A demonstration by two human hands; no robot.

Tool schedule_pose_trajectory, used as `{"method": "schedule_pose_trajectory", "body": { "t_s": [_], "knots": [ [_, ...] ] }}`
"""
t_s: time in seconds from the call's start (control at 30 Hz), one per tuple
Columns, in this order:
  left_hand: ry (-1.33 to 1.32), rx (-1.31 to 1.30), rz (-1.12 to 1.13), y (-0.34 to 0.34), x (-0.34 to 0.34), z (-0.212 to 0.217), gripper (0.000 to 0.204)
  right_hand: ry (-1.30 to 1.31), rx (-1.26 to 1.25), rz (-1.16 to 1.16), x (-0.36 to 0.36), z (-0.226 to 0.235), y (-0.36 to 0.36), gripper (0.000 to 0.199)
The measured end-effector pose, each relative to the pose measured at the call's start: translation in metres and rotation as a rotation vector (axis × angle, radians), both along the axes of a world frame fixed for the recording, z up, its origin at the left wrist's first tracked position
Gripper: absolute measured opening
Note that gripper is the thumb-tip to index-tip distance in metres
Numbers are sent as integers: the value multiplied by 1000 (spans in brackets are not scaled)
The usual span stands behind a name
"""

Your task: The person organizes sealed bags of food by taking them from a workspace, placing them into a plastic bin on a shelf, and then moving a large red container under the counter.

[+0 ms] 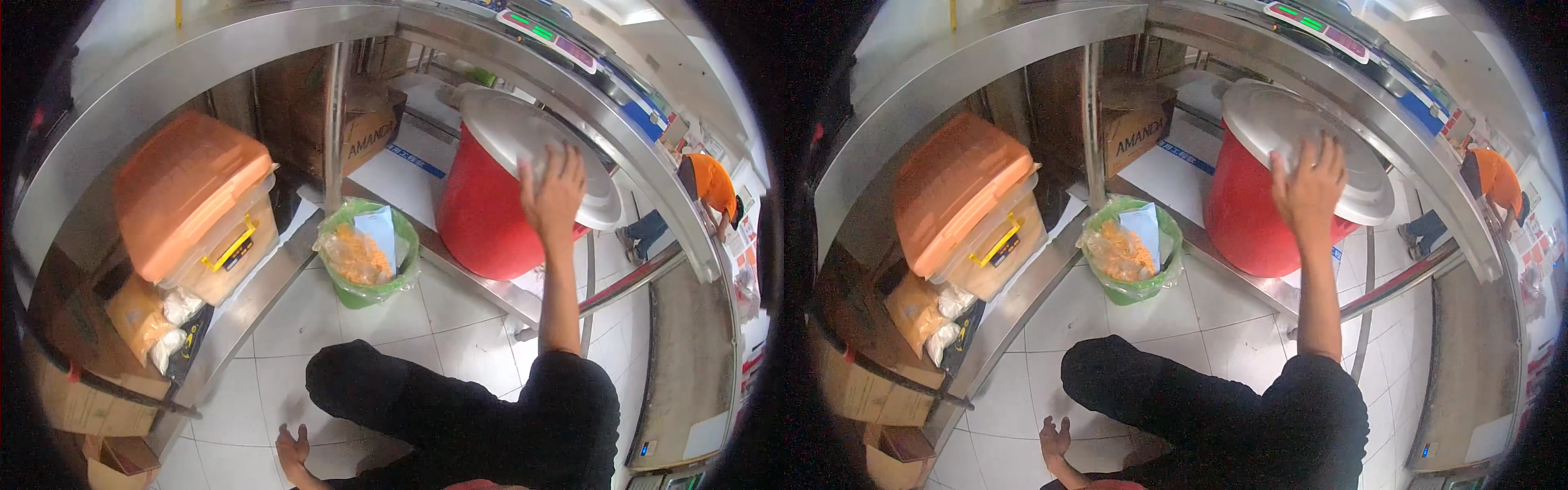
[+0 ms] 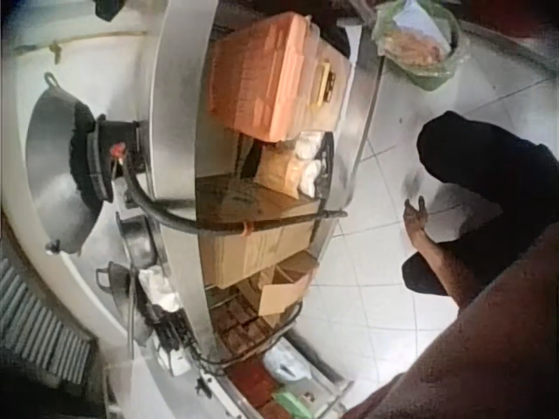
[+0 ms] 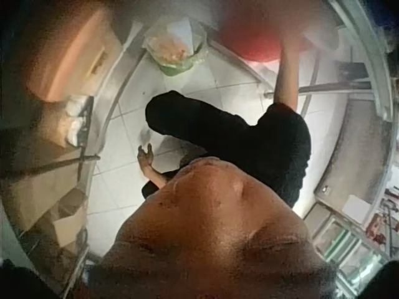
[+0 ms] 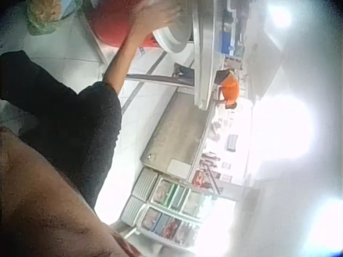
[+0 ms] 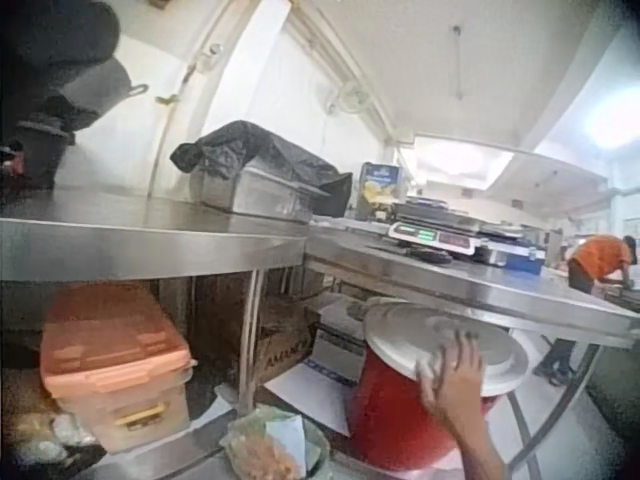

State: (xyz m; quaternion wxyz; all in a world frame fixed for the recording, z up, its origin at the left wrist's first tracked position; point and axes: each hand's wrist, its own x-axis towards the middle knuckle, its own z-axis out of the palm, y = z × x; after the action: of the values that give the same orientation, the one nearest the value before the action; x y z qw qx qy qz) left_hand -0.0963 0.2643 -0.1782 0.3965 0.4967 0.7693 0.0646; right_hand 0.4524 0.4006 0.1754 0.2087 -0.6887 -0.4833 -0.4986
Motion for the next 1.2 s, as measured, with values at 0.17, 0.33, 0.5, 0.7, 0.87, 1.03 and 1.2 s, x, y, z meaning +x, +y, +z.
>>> {"method": "schedule_pose_trajectory", "body": {
  "t_s": [0.17,0.33,0.5,0.7,0.87,1.03,1.2],
  "knots": [
    [35,-83,18,10,17,29,69,240,-28,-204,52,10,-4,81],
    [28,-33,-12,7,10,5,70,207,-147,-355,67,-7,16,103],
    [50,25,-74,13,16,6,70,245,-102,-309,82,-14,13,98],
    [70,-19,-38,2,18,25,70,150,-55,-293,100,-29,13,96],
    [88,-10,-17,-6,20,31,73,83,-86,-382,114,-25,13,97],
    [89,-72,-32,-5,22,32,75,163,-44,-263,121,-32,16,98],
    [122,-47,-33,-14,22,27,75,121,-29,-306,125,-33,18,100]
  ]
}}
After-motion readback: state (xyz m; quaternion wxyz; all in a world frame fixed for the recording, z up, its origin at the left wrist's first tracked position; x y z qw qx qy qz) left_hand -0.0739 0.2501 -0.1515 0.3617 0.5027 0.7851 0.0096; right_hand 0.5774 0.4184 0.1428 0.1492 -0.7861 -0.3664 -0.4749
